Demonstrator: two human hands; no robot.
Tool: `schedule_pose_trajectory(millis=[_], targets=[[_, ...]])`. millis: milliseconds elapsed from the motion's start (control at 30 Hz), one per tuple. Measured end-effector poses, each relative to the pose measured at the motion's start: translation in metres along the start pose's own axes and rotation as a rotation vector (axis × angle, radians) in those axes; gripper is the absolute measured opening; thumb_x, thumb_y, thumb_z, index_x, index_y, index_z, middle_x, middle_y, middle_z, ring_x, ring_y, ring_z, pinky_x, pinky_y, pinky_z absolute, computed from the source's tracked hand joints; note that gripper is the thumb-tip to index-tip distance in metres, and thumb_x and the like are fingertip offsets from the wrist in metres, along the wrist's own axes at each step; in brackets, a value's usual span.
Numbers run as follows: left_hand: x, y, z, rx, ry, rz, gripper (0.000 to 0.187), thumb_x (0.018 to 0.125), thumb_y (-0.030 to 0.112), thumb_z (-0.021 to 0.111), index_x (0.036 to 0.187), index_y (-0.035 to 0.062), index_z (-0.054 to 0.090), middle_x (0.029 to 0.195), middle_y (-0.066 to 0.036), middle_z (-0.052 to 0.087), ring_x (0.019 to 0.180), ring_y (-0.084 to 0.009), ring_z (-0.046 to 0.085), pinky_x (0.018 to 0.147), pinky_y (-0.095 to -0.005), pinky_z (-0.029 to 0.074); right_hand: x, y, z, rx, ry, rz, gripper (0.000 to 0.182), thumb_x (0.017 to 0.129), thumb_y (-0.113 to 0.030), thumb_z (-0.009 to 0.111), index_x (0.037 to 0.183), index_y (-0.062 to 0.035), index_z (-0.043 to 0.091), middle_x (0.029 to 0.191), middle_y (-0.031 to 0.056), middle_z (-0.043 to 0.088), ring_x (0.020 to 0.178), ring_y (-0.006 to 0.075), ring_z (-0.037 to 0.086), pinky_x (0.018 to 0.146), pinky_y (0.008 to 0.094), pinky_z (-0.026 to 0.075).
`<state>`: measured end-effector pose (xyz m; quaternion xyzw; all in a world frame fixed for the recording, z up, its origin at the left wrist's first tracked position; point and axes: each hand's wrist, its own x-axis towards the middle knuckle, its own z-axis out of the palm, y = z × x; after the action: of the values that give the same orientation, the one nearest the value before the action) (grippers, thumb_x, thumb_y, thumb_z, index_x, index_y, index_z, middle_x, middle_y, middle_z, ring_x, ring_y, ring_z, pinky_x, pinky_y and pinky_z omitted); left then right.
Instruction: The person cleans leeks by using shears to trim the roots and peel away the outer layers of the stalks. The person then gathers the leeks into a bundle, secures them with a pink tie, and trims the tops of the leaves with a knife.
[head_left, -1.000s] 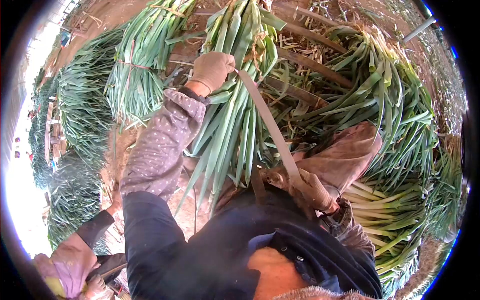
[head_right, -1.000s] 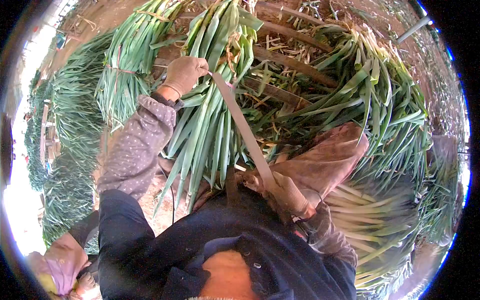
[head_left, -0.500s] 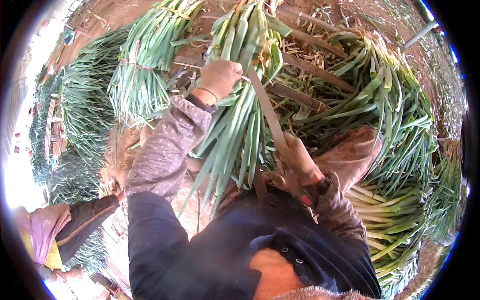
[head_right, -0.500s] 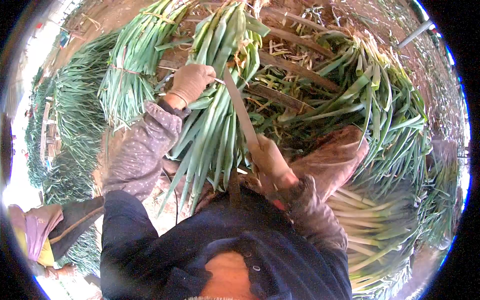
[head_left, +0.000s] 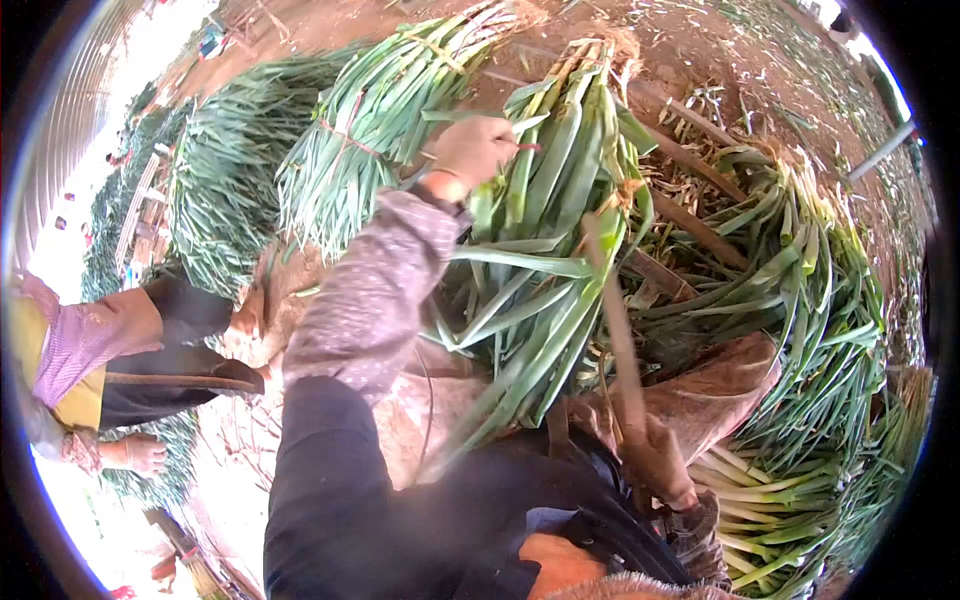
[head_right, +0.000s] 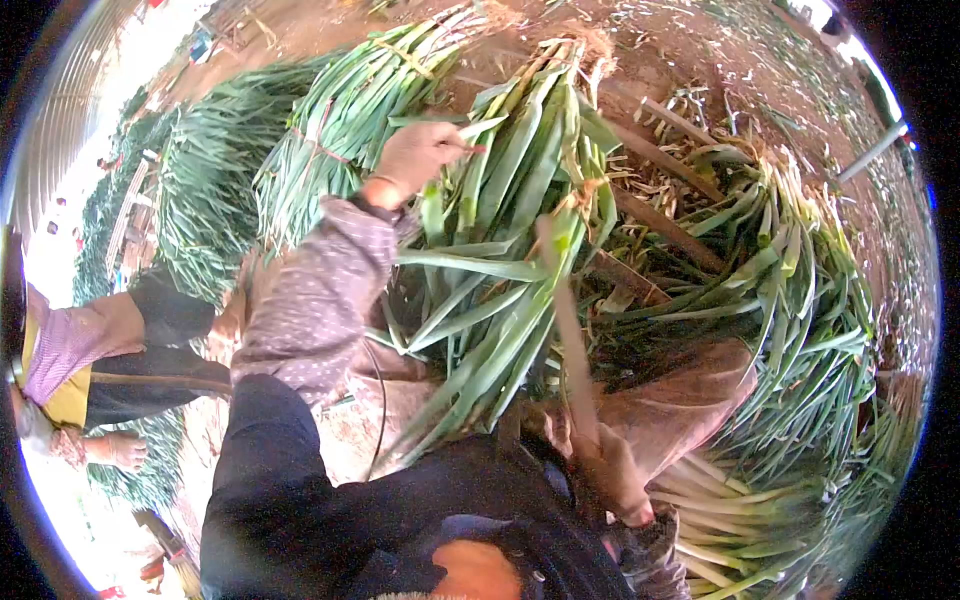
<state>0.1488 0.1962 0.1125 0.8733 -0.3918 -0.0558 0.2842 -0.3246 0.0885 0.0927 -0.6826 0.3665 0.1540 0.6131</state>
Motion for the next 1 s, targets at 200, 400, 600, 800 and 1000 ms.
schedule_pose_trajectory(millis=[200,400,600,800,1000], targets=[[-0.024,-0.051,-0.033,-1.187,0.068,-0.307,0.018,0.097,0.018,0.063,0.103,0.0022,0.069,0.087,-0.006,0.069,0.061,-0.0104,0.056,0.051,-0.0238,0.042,0.021,-0.027,-0.039,0.463,0.165,-0.370,0.018,0.102,-0.020,0.054,0.098,-0.0034,0.057,0.071,-0.0003,0.054,0.057,0.0090,0.051,0.049,0.0237,0.041],[0.003,-0.030,-0.179,-1.123,0.742,-0.119,0.020,0.103,0.022,0.054,0.106,0.0066,0.066,0.090,-0.003,0.064,0.067,-0.0067,0.050,0.055,-0.0217,0.037,0.103,-0.126,-0.093,0.600,0.095,-0.422,0.028,0.104,-0.032,0.053,0.090,-0.0074,0.052,0.066,-0.0009,0.051,0.046,0.0101,0.048,0.042,0.0266,0.043],[0.070,0.044,-0.367,0.100,0.972,0.387,0.029,0.103,0.020,0.047,0.112,-0.0001,0.067,0.098,-0.004,0.061,0.087,-0.0105,0.060,0.077,-0.0241,0.052,0.237,-0.164,-0.084,0.741,-0.096,-0.387,0.025,0.104,-0.031,0.054,0.091,-0.0090,0.053,0.067,-0.0025,0.054,0.047,0.0097,0.050,0.043,0.0277,0.045],[0.259,0.022,-0.128,0.189,-0.104,0.255,0.026,0.085,0.016,0.062,0.108,0.0076,0.071,0.115,-0.005,0.067,0.086,-0.0142,0.064,0.070,-0.0293,0.052,0.305,-0.181,-0.065,0.885,-0.258,-0.203,0.021,0.104,-0.035,0.053,0.096,-0.0148,0.055,0.073,-0.0051,0.059,0.051,0.0062,0.052,0.048,0.0257,0.045],[0.352,0.003,0.098,0.478,-0.084,0.245,0.019,0.086,0.026,0.065,0.091,0.0085,0.073,0.090,-0.017,0.072,0.080,-0.0342,0.069,0.076,-0.0440,0.055,0.370,-0.192,-0.069,1.146,-0.384,-0.344,0.025,0.107,-0.035,0.047,0.101,-0.0129,0.057,0.078,-0.0062,0.060,0.058,0.0070,0.053,0.054,0.0260,0.046]])
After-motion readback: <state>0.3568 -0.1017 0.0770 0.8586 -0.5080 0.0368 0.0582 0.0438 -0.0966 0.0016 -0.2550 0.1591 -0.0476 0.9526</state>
